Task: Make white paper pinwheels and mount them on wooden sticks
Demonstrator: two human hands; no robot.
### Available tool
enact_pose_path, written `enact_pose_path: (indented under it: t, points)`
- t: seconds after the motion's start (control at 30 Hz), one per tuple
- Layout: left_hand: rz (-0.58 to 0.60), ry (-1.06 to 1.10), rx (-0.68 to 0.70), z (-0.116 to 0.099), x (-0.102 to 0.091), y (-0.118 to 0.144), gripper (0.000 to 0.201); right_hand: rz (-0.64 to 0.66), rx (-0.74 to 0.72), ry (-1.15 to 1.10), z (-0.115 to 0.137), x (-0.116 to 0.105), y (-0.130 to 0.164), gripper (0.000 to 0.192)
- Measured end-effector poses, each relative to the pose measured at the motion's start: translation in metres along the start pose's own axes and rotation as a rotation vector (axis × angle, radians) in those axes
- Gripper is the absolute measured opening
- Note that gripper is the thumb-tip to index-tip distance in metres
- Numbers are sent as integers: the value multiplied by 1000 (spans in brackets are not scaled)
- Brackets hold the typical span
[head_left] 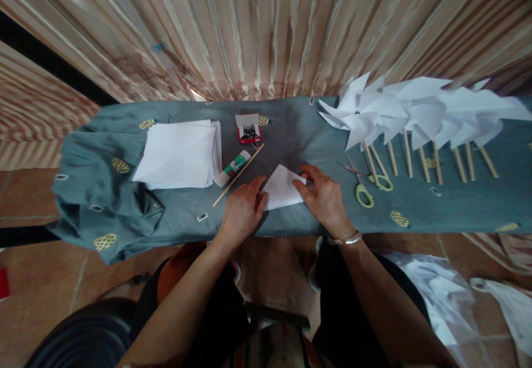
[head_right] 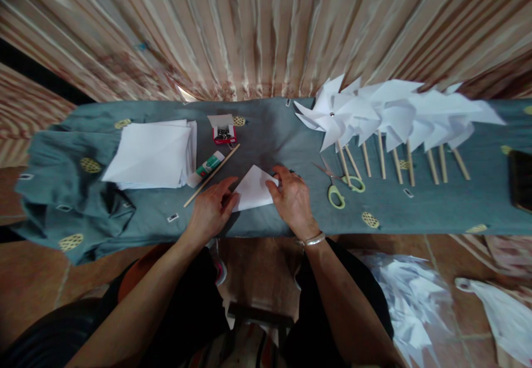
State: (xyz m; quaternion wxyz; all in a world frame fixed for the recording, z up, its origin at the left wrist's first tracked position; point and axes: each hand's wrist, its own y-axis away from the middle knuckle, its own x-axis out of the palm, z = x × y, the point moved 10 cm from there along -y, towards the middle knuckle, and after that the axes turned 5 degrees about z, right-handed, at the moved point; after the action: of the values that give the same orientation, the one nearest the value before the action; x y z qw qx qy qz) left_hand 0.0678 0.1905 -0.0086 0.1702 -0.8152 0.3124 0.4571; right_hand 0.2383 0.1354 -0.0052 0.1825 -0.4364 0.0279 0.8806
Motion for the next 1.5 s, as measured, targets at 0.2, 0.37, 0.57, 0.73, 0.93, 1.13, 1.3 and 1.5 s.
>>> enact_pose_path:
  t: [0.2,0.37,0.57,0.73,0.93,1.13,1.3,1.5]
  points:
    - [-1,-45,51,-5,0,1,30,4,-30,28,3,1,1,35]
    - [45,-122,93,-10,4,-1,25,4,-74,101,10,2,2,35]
    - [11,-174,159,-18,-3,-3,23,-3,-94,184,14,3,6,36]
    - [-35,-145,171,-22,-7,-1,22,-9,-139,211,22,0,9,39]
    - [-40,-152,183,-24,-5,2,26,15,-341,246,56,5,33,30]
    - [-56,-174,199,-22,-2,4,21,85,-543,237,85,27,79,26]
    - [-99,-192,207,-20,0,7,24,68,-570,276,83,29,87,30]
    - [-105,-174,232,-18,1,8,26,14,-521,302,51,5,84,29]
